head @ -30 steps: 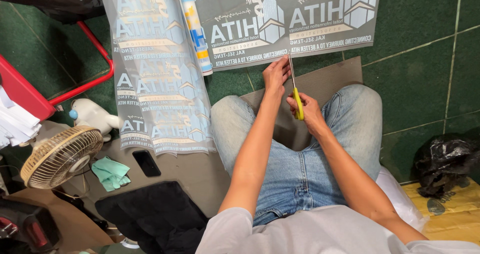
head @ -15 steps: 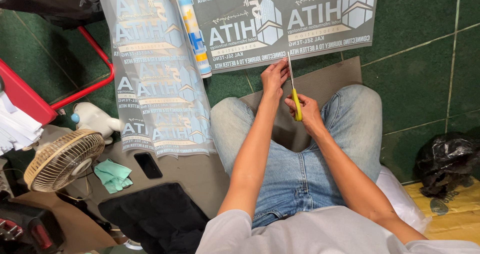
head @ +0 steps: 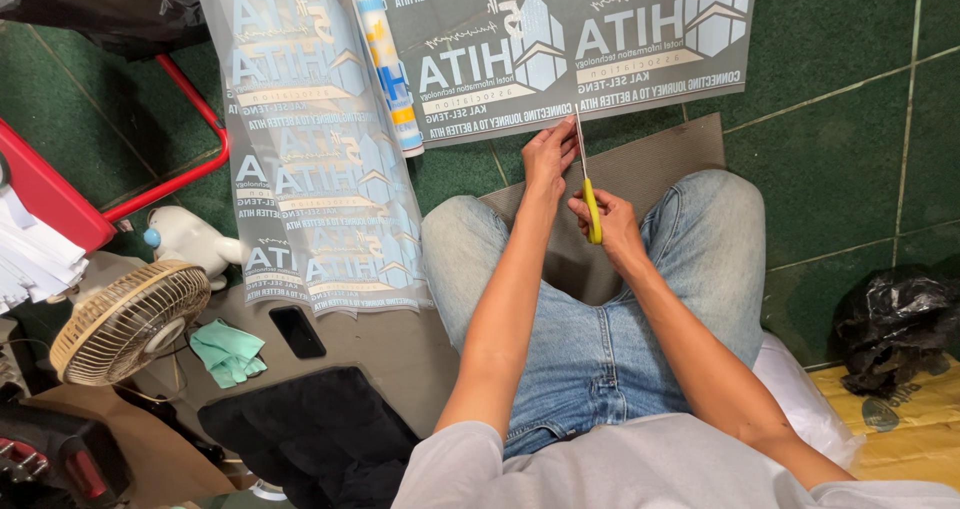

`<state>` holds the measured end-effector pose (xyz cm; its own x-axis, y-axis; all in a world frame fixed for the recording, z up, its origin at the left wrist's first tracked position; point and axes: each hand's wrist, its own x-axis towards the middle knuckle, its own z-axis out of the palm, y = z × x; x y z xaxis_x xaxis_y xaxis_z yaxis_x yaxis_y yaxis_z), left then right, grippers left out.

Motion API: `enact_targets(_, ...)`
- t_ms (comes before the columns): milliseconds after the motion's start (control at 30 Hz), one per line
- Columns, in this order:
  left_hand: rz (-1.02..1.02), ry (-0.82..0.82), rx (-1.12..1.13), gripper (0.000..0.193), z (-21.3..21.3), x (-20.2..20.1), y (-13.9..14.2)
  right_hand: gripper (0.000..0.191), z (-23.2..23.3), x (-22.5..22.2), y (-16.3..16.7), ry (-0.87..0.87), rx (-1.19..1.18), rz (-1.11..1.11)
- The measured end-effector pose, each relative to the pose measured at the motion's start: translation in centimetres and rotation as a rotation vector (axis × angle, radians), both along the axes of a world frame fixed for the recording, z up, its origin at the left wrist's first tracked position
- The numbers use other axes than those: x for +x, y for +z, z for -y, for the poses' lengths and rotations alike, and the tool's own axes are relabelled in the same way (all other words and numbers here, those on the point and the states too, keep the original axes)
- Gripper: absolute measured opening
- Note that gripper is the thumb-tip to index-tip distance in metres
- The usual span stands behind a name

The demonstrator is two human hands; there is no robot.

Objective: The person sits on the floor and cuts printed vinyl sticker sheets with scissors, trimming along the edges of the printed designs. They reposition and turn the sheets between cuts and set trimmed pieces aside on the floor.

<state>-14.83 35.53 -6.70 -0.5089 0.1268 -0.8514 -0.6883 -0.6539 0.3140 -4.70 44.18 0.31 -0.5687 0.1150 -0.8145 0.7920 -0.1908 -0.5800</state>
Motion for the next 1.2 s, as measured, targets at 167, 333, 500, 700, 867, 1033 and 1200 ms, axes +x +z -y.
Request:
enact_targets(167,-0.013,-0.001,0.014,0.028,0.2,-0.1,0.4,0.033,-0.1,0.6,-0.9,-0.01,-0.004,-0.017)
enact_targets(333,-0.021,-0.012,-0.01,0.03,0.3,-0.1,0.6,0.032,-0.1,1.0,-1.5,-0.005,-0.001,-0.031)
enact_targets(500,-0.053,-0.052,-0.059,0.029,0.2,0.1,0.1,0.031,0.1,1.0,-1.2,-0.019,-0.011,-0.031)
enact_targets(700,-0.082,-0.086,-0.091,0.028,0.3,0.9,-0.7,0.03,0.3,0.0,-0.2,-0.014,-0.008,-0.026)
enact_targets(867,-0.074,-0.093,-0.081,0.028,0.3,1.0,-1.0,0.032,0.6,-0.7,0.4,-0.025,0.007,-0.022)
enact_targets(1033,-0.069,-0.108,-0.065,0.029,0.5,1.2,-1.1,0.045,1.0,-1.6,0.6,-0.054,0.064,-0.058)
enact_targets(1200,-0.042,-0.142,-0.068,0.028,0.8,1.0,-1.0,0.043,1.3,-2.4,0.0,-0.047,0.115,-0.07)
